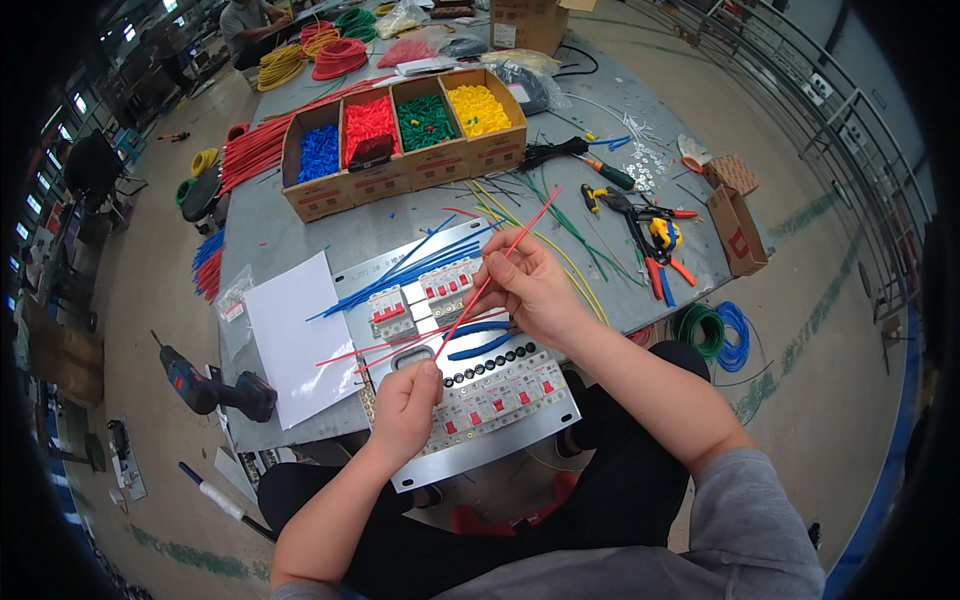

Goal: The person assembles an electrical panel by inserting colored wires into terminal blocks. They handle blue, red, and green wires, stripping ends and securing them into the panel's connectors.

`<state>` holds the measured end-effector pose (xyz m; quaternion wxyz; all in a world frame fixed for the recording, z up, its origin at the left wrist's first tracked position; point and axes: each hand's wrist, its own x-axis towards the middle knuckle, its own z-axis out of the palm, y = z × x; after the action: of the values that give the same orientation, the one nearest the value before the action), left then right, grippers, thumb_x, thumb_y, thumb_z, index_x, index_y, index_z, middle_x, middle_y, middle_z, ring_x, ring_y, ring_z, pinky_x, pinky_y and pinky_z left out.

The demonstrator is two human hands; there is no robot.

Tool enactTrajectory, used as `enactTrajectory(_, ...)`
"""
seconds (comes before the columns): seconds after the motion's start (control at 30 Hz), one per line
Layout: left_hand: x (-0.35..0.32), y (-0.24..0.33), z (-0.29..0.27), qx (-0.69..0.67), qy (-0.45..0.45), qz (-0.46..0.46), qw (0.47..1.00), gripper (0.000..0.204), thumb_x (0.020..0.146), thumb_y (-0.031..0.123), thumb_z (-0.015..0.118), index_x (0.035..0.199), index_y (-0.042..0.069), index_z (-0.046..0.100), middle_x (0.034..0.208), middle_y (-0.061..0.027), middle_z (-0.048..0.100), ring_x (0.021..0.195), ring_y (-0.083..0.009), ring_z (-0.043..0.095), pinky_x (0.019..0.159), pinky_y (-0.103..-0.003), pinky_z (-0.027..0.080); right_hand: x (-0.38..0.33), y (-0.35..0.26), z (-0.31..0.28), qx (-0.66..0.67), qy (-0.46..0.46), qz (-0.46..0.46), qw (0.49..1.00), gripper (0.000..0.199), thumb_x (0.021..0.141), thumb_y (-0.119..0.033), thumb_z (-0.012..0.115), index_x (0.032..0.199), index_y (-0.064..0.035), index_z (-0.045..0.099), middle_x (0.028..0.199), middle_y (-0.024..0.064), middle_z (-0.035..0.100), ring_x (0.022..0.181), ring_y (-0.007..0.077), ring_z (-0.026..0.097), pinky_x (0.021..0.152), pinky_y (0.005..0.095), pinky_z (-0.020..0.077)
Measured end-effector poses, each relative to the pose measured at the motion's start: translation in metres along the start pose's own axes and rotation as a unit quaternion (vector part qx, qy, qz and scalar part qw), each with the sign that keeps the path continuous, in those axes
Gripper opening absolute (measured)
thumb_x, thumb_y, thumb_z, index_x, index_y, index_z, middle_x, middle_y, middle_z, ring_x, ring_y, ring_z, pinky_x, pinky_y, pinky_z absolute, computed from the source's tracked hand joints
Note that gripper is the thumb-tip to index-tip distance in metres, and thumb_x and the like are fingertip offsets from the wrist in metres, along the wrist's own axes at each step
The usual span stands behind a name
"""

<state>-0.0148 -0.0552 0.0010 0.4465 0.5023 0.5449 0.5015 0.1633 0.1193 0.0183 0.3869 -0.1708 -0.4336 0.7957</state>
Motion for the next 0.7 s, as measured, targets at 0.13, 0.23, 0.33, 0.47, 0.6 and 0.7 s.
enactTrajectory(0.13, 0.000, -0.001, 0.000, 0.007, 0.011, 0.004, 1.000, 0.044, 0.111, 0.025, 0.045, 0.074, 0.001, 0.050, 0.065, -0.0011, 0.048, 0.063, -0.0100, 0.042, 0.059, -0.030, 0.037, -0.002, 0.000, 0.001, -0.025, 0.014, -0.007, 1.000, 0.026, 0.107, -0.023, 0.058, 0.122, -0.0035, 0.053, 0.094, 0.0100, 0.068, 0.088, 0.0239, 0.074, 0.076, 0.0377, 0.0650)
enactTrajectory(0.23, -0.002, 0.001, -0.002, 0.054, 0.011, 0.011, 0.998, 0.043, 0.110, 0.024, 0.048, 0.074, 0.000, 0.050, 0.063, -0.0020, 0.048, 0.061, -0.0103, 0.042, 0.058, -0.031, 0.037, -0.001, -0.011, 0.001, 0.014, 0.021, 0.002, 1.000, 0.034, 0.110, -0.034, 0.052, 0.120, -0.0017, 0.057, 0.093, 0.0089, 0.068, 0.086, 0.0214, 0.073, 0.075, 0.0365, 0.0635)
enactTrajectory(0.33, 0.003, -0.001, -0.012, 0.097, 0.006, 0.018, 0.995, 0.041, 0.107, 0.023, 0.052, 0.075, -0.002, 0.052, 0.062, -0.0031, 0.049, 0.060, -0.0107, 0.042, 0.056, -0.032, 0.037, 0.006, -0.024, -0.015, -0.001, 0.070, -0.017, 0.997, 0.048, 0.111, -0.044, 0.043, 0.115, -0.0003, 0.061, 0.090, 0.0078, 0.067, 0.081, 0.0189, 0.071, 0.071, 0.0349, 0.0609)
enactTrajectory(0.47, 0.015, 0.002, -0.023, 0.159, 0.023, -0.002, 0.987, 0.034, 0.105, 0.023, 0.055, 0.083, -0.001, 0.061, 0.064, -0.0034, 0.051, 0.062, -0.0100, 0.045, 0.058, -0.032, 0.039, 0.009, -0.032, -0.042, -0.094, 0.089, -0.006, 0.992, 0.052, 0.112, -0.046, 0.039, 0.110, -0.0001, 0.063, 0.084, 0.0064, 0.065, 0.072, 0.0153, 0.066, 0.065, 0.0298, 0.0560)
enactTrajectory(0.6, 0.018, 0.000, -0.028, 0.096, -0.006, -0.109, 0.989, 0.031, 0.107, 0.027, 0.053, 0.094, 0.001, 0.064, 0.072, -0.0022, 0.055, 0.067, -0.0100, 0.048, 0.062, -0.030, 0.041, 0.006, -0.016, -0.038, -0.145, 0.094, 0.040, 0.984, 0.042, 0.112, -0.039, 0.045, 0.112, -0.0008, 0.063, 0.085, 0.0059, 0.065, 0.071, 0.0137, 0.066, 0.063, 0.0271, 0.0548)
enactTrajectory(0.7, 0.016, 0.003, -0.020, 0.123, -0.020, -0.111, 0.986, 0.028, 0.108, 0.026, 0.051, 0.099, 0.003, 0.064, 0.076, 0.0014, 0.054, 0.071, -0.0090, 0.049, 0.065, -0.029, 0.040, 0.000, -0.007, -0.026, -0.197, 0.086, 0.071, 0.974, 0.031, 0.110, -0.030, 0.051, 0.114, -0.0014, 0.062, 0.088, 0.0059, 0.065, 0.070, 0.0126, 0.066, 0.060, 0.0254, 0.0540)
